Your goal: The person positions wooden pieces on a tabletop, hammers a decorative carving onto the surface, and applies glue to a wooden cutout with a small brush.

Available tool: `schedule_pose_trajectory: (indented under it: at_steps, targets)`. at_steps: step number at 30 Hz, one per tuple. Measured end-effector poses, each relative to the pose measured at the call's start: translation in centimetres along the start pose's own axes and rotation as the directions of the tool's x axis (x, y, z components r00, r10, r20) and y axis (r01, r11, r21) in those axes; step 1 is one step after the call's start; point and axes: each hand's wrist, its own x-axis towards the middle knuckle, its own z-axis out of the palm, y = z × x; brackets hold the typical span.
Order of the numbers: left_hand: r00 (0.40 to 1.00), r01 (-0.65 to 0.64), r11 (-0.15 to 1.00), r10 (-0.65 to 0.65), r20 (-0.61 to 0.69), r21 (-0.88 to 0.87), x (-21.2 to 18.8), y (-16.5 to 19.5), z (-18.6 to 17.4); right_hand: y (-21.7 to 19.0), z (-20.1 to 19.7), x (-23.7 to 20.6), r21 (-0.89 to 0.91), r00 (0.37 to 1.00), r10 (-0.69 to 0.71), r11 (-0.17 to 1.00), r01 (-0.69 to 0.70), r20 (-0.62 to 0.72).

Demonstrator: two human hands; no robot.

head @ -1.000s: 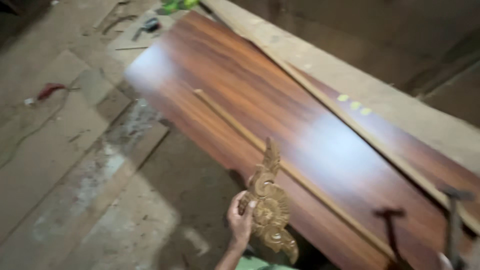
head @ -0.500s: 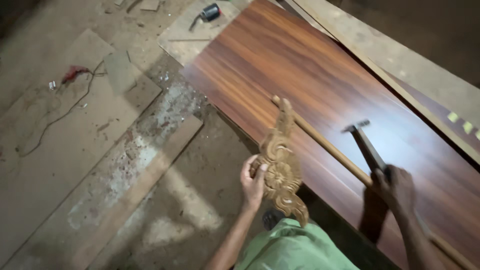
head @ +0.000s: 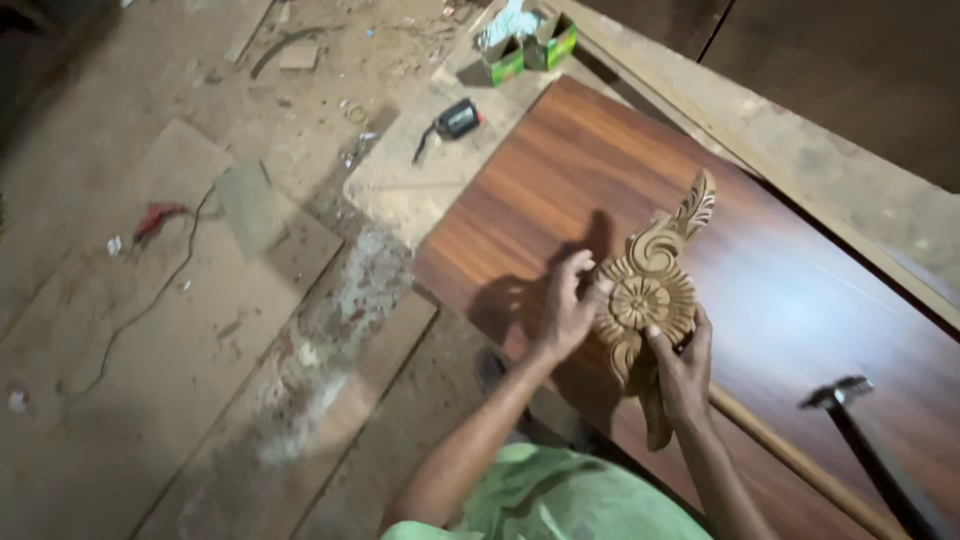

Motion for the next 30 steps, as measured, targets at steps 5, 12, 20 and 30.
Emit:
schedule_pose_trajectory:
  at_steps: [5,12,20,30]
  targets:
    - [0.902,-0.407,0.864,0.431,-0.016,0.295,18.4,-6.3,-9.3,0.1,8.5,8.6,-0.04,0.985,0.07,0.996,-0.077,-0.159]
    - [0.954,-0.268,0.886,0.299,-0.026,0.38,42.2,-10.0,-16.7,-4.4,15.9,13.2,-0.648,0.943,-0.224,0.761,0.01,-0.248]
    - [0.929,-0.345,0.912,0.298,0.22,0.223,43.7,-10.6,-16.2,-10.2,31.7,37.2,-0.666,0.585,-0.693,0.202,0.718,0.421]
    - [0.818,-0.502,0.825,0.357,0.45,0.258,37.8,-2.5,-22.0,-7.8,32.0,34.1,-0.673,0.892,-0.131,0.612,0.416,0.432]
